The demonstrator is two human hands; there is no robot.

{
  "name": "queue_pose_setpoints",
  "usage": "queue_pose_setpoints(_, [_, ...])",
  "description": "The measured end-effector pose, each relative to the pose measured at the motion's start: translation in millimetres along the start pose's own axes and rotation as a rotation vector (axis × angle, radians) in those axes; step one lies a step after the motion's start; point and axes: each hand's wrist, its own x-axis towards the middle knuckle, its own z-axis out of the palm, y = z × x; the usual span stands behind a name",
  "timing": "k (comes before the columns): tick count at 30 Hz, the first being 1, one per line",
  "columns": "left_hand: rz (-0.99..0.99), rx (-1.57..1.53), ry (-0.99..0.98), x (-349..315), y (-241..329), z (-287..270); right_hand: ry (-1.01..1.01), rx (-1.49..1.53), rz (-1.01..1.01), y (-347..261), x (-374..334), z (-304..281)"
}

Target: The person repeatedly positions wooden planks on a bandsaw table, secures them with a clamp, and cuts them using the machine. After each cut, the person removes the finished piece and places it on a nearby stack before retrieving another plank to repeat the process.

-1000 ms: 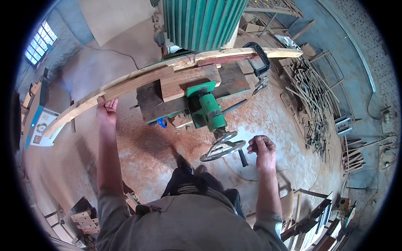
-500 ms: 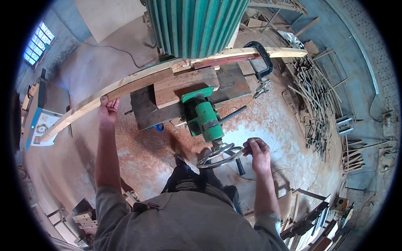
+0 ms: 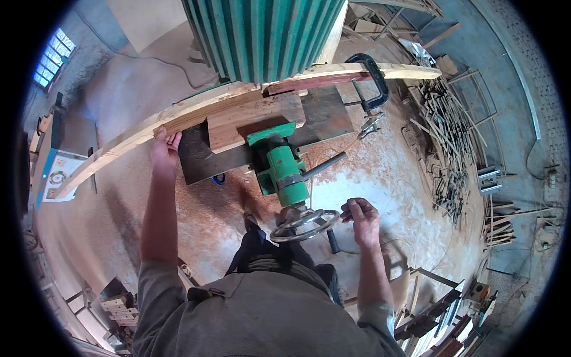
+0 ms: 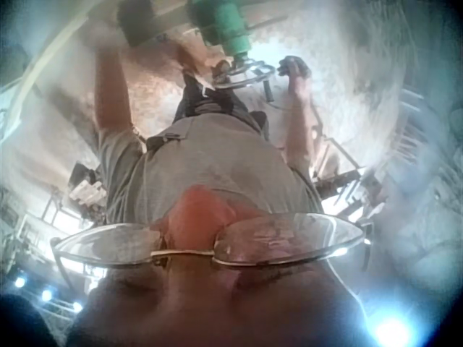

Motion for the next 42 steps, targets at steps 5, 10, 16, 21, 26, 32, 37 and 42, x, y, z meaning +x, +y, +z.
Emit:
queue_pose_setpoints(5, [0.015,0.017,0.028,-6.6,-12.7,12.9,0.039,-0.002,0.004,1.1,0.0,-5.7])
queue_pose_setpoints(10, [0.022,0.043,0.051,-3.3,-16.5,8.0,0.106,0.154,-0.024,0.4,18.4,8.9])
queue_pose_setpoints(16, [0.016,0.067,0.093,-2.3,-21.5,15.9,-0.059,0.803,0.27,-1.0,93.5,48.9])
queue_pose_setpoints(21, [0.042,0.069,0.068,-0.9,-20.8,6.7,-0.17,0.667,-0.105,-79.9,89.3,98.9])
queue_pose_setpoints(26, [0.03,0.098,0.039,-4.7,-23.1,13.1,-0.867,-1.293,-0.574,-111.2,2.5,266.7])
queue_pose_setpoints(32, [0.056,0.087,0.028,-14.7,-19.8,9.1,-0.965,-1.352,-0.402,-101.9,9.1,288.6])
queue_pose_setpoints(37, [0.051,0.109,0.057,-7.2,-23.0,6.2,-0.876,-1.277,-0.433,-95.8,5.0,288.3])
queue_pose_setpoints(42, [0.024,0.089,-0.07,9.2,-33.9,1.4,-0.549,-0.487,-0.639,-132.2,31.2,198.3])
